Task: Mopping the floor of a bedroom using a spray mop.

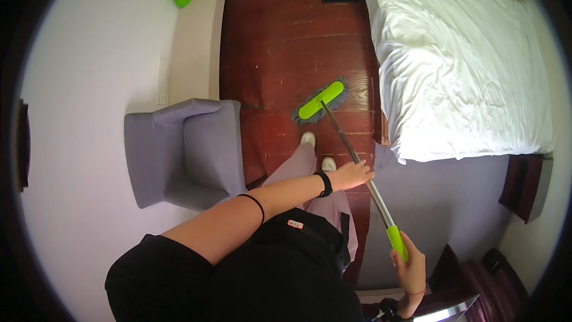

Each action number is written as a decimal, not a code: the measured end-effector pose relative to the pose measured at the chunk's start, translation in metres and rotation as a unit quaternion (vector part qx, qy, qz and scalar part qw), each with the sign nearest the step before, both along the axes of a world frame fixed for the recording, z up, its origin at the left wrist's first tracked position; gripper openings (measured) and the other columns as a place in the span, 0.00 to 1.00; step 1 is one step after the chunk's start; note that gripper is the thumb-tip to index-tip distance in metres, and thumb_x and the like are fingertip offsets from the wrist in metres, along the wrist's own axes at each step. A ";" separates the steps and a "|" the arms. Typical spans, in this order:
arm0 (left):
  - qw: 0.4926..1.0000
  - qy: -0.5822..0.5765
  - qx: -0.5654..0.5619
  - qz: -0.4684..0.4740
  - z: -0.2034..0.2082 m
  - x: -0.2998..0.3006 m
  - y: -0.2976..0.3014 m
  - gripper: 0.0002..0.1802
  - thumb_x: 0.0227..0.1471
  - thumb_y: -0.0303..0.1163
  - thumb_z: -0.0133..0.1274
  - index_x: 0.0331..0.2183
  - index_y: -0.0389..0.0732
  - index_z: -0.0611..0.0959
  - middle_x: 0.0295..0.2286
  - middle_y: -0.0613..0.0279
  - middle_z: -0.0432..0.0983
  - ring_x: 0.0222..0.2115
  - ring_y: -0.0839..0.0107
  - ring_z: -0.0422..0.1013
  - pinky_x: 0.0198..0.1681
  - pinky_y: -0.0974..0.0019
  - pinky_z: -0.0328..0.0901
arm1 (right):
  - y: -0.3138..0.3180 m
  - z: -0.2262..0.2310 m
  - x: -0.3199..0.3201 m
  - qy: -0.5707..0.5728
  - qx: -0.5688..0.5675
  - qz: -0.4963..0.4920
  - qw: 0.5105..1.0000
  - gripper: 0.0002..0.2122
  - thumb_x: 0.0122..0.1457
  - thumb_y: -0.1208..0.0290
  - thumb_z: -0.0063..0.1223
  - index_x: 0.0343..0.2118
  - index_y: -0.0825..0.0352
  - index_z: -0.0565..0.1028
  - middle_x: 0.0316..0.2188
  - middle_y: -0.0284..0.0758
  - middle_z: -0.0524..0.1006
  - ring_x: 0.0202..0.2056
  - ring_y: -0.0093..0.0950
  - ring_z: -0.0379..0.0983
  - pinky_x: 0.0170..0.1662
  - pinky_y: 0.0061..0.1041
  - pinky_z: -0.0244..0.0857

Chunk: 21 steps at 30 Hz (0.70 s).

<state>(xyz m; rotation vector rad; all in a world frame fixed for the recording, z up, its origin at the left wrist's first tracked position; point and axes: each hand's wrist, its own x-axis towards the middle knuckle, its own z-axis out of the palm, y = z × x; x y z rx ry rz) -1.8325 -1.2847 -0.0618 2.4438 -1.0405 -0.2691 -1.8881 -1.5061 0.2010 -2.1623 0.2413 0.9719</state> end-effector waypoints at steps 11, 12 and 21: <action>0.988 0.096 -0.014 0.121 -0.007 0.077 0.090 0.12 0.42 0.24 0.44 0.34 0.39 0.66 0.32 0.53 0.64 0.48 0.48 0.57 0.33 0.61 0.69 | 0.086 -0.027 0.108 -0.133 -0.028 0.148 0.980 0.20 0.40 0.73 0.56 0.40 0.67 0.70 0.27 0.49 0.72 0.32 0.45 0.68 0.34 0.33 0.63; 0.985 0.098 -0.020 0.142 -0.008 0.085 0.105 0.12 0.41 0.23 0.44 0.34 0.38 0.66 0.33 0.53 0.64 0.48 0.47 0.56 0.37 0.59 0.67 | 0.098 -0.033 0.121 -0.142 -0.014 0.165 0.976 0.20 0.40 0.72 0.57 0.41 0.66 0.70 0.28 0.48 0.72 0.32 0.45 0.68 0.35 0.34 0.62; 0.949 0.127 0.032 0.286 -0.030 0.179 0.273 0.15 0.41 0.23 0.45 0.36 0.39 0.66 0.38 0.53 0.62 0.44 0.47 0.59 0.42 0.55 0.61 | 0.254 -0.098 0.280 -0.148 0.033 0.313 0.937 0.19 0.40 0.72 0.55 0.40 0.62 0.70 0.27 0.46 0.73 0.32 0.43 0.69 0.35 0.36 0.62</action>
